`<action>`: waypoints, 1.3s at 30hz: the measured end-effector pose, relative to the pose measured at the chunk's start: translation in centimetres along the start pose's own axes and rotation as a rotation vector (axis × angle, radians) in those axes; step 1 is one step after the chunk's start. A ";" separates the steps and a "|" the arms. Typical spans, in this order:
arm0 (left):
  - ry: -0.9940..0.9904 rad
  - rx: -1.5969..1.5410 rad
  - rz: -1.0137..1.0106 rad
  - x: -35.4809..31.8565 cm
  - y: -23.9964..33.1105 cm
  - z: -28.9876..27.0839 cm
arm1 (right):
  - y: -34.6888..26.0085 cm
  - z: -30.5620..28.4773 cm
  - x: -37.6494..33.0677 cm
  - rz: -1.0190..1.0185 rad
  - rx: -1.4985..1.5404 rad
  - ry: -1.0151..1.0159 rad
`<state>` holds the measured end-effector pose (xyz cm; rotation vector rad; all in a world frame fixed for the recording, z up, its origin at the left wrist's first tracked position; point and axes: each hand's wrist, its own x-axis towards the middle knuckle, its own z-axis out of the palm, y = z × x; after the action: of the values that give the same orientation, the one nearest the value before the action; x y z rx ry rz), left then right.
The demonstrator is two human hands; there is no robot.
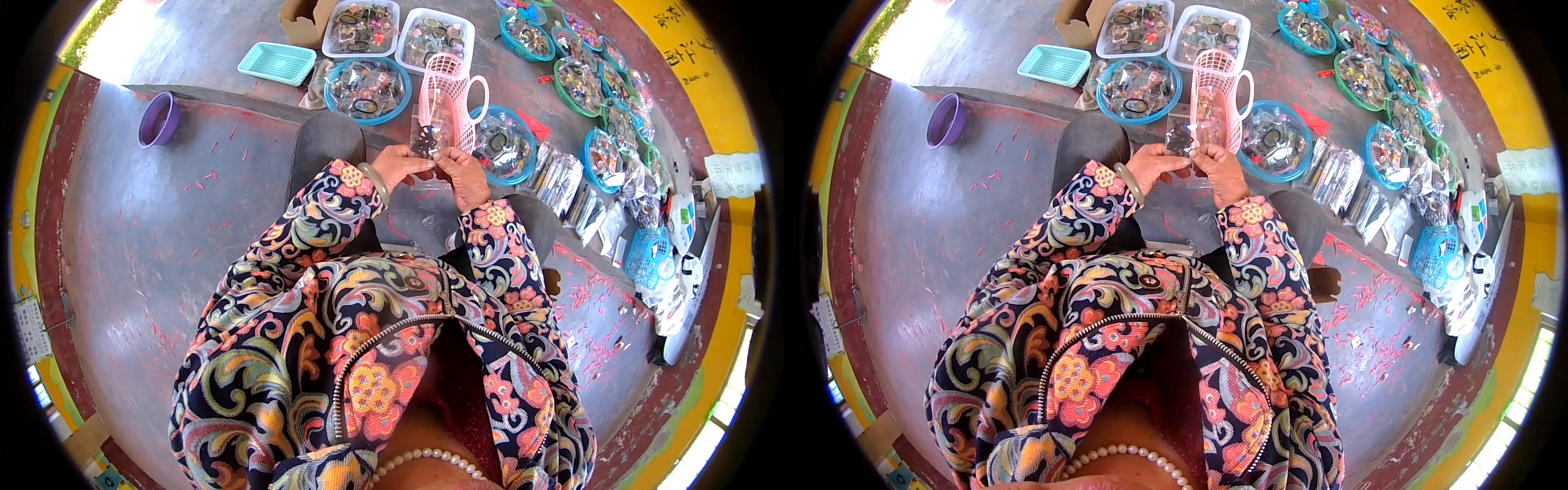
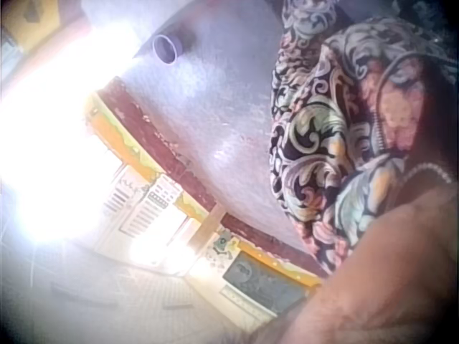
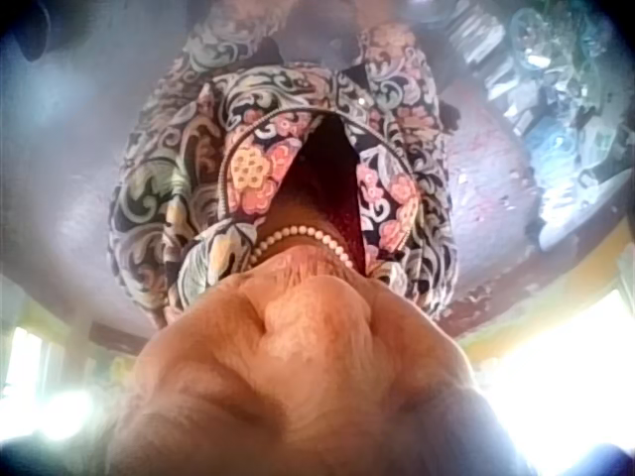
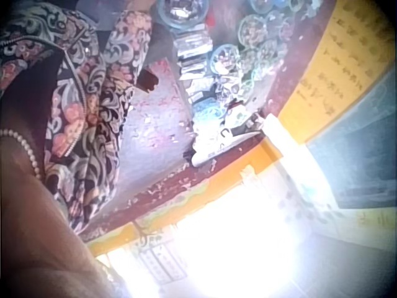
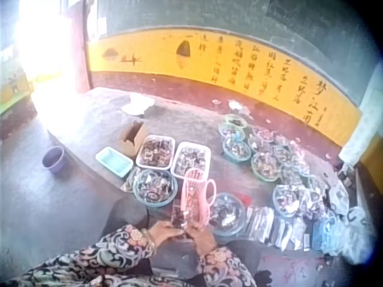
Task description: The person sits on the floor and packs small hair accessories into clear plastic bags. They pick up items from a pink basket, place them into bags, and seal them before setting them aside.
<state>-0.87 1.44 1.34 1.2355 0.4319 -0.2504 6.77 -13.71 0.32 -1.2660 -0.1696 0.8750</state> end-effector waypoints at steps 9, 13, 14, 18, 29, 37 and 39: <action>0.020 -0.040 -0.048 -0.3 0.4 -0.1 | -0.4 0.5 -0.4 -0.011 -0.035 0.017; 0.045 0.001 -0.059 0.0 0.0 -0.2 | -0.3 0.3 -0.4 0.007 -0.014 -0.006; 0.024 0.012 -0.046 0.2 -0.2 -0.3 | -0.2 0.2 -0.4 0.018 -0.014 -0.020; -0.017 0.064 -0.012 0.9 -1.0 -0.6 | -0.1 0.0 -0.2 0.051 -0.002 -0.050; -0.091 0.162 0.036 0.6 -0.7 -0.3 | 0.1 0.1 -0.2 0.068 0.099 -0.024; -0.114 0.140 -0.031 0.3 0.0 -0.3 | -0.2 0.5 -0.3 0.057 0.147 0.026; -0.116 0.167 -0.022 0.1 0.1 -0.1 | -0.5 0.7 -0.5 0.060 0.153 0.015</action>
<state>-0.77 1.53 1.33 1.3717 0.3294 -0.3815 6.28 -13.48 1.12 -1.1396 -0.0517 0.9124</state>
